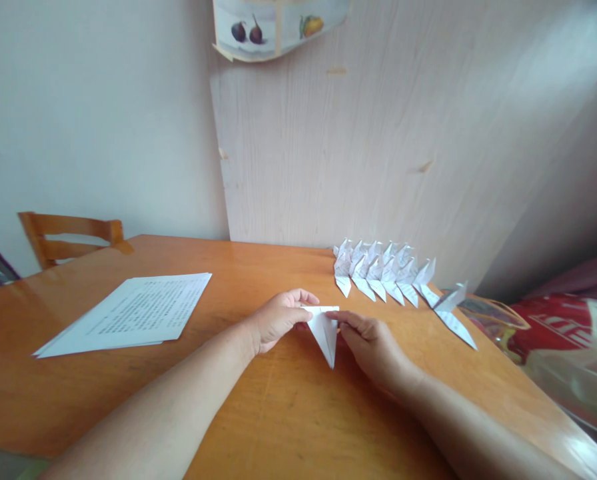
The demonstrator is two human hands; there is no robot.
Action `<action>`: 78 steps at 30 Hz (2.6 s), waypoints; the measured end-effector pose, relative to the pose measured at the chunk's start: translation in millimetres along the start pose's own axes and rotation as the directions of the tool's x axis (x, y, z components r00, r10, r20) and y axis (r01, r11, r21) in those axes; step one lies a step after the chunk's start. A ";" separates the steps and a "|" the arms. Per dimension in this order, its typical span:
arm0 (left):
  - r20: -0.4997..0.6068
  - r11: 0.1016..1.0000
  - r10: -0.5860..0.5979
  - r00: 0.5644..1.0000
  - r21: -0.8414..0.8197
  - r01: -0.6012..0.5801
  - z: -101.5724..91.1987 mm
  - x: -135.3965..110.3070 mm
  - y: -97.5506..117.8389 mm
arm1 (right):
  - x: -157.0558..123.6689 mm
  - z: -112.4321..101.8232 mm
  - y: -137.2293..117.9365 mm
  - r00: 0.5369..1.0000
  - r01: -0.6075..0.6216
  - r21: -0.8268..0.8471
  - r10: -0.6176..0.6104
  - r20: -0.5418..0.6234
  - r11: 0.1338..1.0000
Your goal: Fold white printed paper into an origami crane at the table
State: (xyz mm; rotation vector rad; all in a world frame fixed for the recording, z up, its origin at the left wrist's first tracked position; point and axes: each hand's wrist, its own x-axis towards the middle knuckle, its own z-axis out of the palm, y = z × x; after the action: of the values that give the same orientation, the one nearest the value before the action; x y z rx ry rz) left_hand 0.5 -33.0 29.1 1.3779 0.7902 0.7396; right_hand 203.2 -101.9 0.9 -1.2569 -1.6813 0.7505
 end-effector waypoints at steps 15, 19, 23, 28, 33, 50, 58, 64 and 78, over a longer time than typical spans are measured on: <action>-0.005 0.969 -0.007 1.000 0.245 0.008 0.7 -0.1 -5.6 | 3.1 -1.5 5.5 0.993 0.013 -0.267 -0.044 -0.110 0.964; 0.008 0.962 -0.006 1.000 0.274 0.003 3.1 -1.4 -7.6 | 4.1 0.0 9.1 0.999 0.004 -0.216 -0.014 -0.044 0.976; -0.010 0.904 0.035 0.999 0.426 -0.027 3.1 -2.4 -11.3 | 5.0 -0.4 11.0 1.000 0.024 -0.300 -0.029 -0.010 0.954; -0.026 0.786 0.175 0.984 0.606 -0.123 0.7 -3.3 -11.3 | 5.6 -3.3 10.3 0.996 0.079 -0.448 -0.086 0.006 0.890; 0.043 0.759 0.151 0.988 0.635 -0.144 0.3 -5.2 -7.5 | 4.7 -4.4 7.4 0.995 0.094 -0.480 -0.095 0.023 0.872; 0.119 0.666 0.071 0.990 0.733 -0.136 0.4 -8.9 -0.7 | 1.5 -4.0 -4.7 0.990 0.143 -0.472 -0.116 0.085 0.870; 0.045 0.728 0.118 0.992 0.675 -0.117 1.8 -0.6 -9.0 | 2.2 -9.3 -6.8 0.992 -0.129 -0.401 0.114 -0.061 0.907; 0.113 0.757 0.078 0.991 0.640 -0.133 -1.1 0.7 -10.8 | 2.0 -4.5 -4.7 0.994 -0.091 -0.310 0.105 0.029 0.946; 0.065 0.869 0.045 0.997 0.489 -0.071 -0.1 -1.1 -9.9 | 1.7 -2.0 -6.3 0.994 -0.104 -0.203 0.110 0.018 0.974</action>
State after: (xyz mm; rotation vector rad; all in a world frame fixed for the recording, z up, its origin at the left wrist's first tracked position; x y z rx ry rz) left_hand -0.2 -34.5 19.3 1.8796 0.9398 0.5632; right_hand 202.2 -102.3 7.6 -1.4943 -1.7592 0.6775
